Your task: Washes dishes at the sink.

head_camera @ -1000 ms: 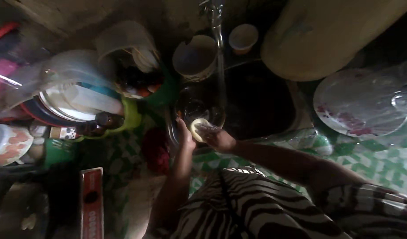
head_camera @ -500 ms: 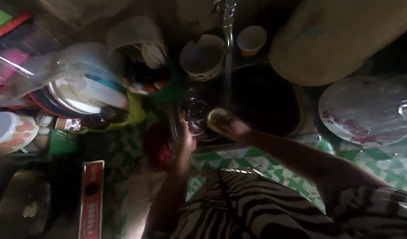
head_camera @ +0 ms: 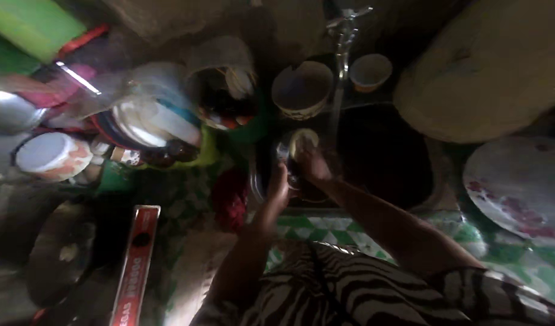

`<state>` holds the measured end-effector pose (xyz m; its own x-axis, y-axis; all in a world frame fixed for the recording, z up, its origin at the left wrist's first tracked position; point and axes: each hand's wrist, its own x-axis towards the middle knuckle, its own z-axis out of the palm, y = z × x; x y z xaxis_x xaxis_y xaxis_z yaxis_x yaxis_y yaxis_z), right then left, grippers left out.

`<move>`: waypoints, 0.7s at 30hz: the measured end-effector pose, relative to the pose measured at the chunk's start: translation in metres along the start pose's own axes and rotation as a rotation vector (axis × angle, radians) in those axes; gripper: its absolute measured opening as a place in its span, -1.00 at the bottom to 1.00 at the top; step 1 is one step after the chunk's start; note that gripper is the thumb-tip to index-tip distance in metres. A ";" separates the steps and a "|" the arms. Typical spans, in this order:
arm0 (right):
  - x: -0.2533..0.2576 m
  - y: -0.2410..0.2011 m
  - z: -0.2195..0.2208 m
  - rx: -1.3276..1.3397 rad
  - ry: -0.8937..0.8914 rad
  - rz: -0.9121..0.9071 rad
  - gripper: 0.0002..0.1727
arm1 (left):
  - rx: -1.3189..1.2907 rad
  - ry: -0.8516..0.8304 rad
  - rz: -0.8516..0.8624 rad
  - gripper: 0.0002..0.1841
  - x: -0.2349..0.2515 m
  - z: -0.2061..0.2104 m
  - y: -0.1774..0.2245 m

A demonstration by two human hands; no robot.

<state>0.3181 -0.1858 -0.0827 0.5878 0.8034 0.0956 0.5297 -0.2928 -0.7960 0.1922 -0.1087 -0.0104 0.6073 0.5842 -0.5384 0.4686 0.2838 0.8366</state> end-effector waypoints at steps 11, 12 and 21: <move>-0.014 0.006 -0.043 -0.209 -0.314 0.181 -0.39 | -0.059 -0.011 -0.063 -0.37 -0.002 -0.002 0.004; -0.011 -0.010 -0.035 -0.106 -0.286 0.192 -0.41 | -0.078 -0.021 -0.067 -0.38 0.000 0.002 0.004; -0.028 0.025 -0.038 -0.313 -0.337 0.010 -0.33 | -0.009 0.051 -0.026 -0.33 0.008 -0.012 0.007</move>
<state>0.3379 -0.2357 -0.0820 0.3891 0.9085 -0.1522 0.7150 -0.4021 -0.5719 0.1928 -0.0934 -0.0075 0.5615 0.6146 -0.5541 0.4776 0.3062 0.8235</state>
